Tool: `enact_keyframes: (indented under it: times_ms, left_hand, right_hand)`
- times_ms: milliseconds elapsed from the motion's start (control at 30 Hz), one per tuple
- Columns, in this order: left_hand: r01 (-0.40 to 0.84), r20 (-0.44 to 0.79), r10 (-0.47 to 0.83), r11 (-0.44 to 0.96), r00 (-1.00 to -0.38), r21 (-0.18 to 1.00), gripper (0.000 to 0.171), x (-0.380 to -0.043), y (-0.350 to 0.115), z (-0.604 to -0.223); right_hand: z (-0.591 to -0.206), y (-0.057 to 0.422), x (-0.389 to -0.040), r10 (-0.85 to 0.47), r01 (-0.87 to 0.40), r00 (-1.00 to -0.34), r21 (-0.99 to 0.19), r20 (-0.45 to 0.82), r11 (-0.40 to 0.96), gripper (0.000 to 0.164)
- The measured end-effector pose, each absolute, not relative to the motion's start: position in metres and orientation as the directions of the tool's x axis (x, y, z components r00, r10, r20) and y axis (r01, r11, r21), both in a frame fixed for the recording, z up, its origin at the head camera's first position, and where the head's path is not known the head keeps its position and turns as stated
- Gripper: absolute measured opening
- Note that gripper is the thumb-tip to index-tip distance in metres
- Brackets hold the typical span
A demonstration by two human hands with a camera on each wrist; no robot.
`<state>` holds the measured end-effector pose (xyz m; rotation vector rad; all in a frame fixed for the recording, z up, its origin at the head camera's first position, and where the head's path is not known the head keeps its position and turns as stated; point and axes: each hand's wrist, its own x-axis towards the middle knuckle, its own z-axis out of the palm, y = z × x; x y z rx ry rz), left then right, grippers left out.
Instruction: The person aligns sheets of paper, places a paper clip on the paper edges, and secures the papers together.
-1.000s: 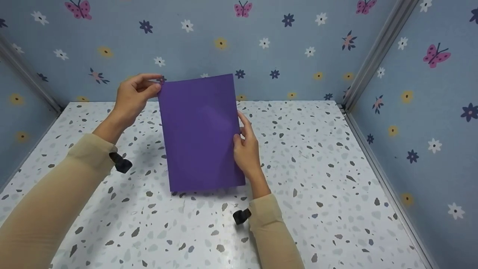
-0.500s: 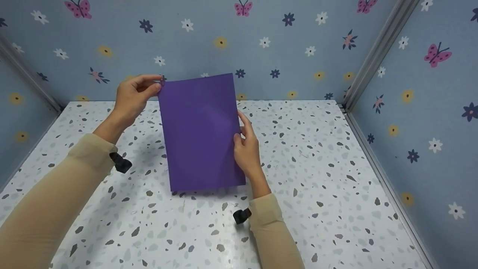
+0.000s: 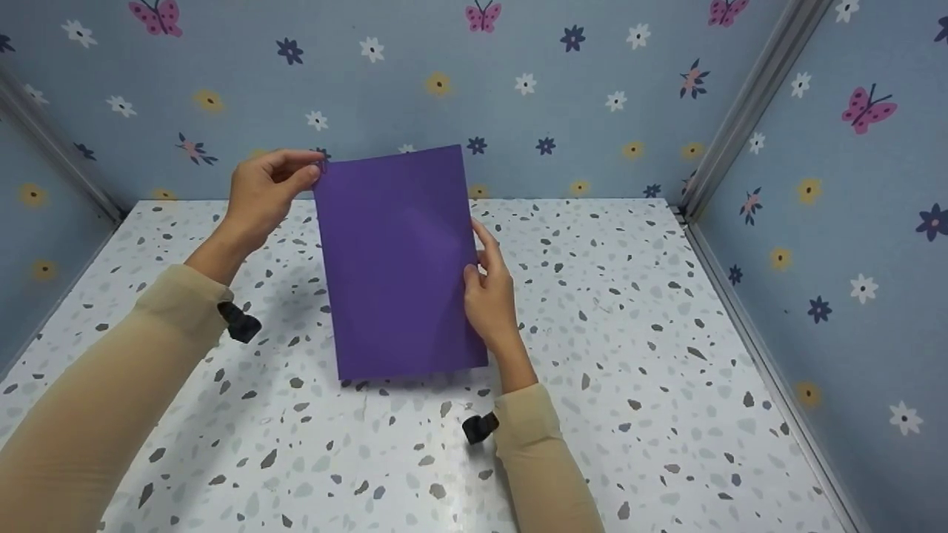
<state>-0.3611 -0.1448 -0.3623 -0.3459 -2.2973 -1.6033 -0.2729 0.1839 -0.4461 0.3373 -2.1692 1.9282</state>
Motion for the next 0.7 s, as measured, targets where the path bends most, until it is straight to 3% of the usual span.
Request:
enact_keyframes:
  times_ms: [700]
  left_hand:
    - [0.384, 0.418, 0.012, 0.424, -0.908, 0.82, 0.019, -0.3611, -0.1439, -0.362]
  right_hand:
    - [-0.4467, 0.1847, -0.2738, -0.026, -0.319, -0.948, -0.941, 0.319, 0.115, 0.067]
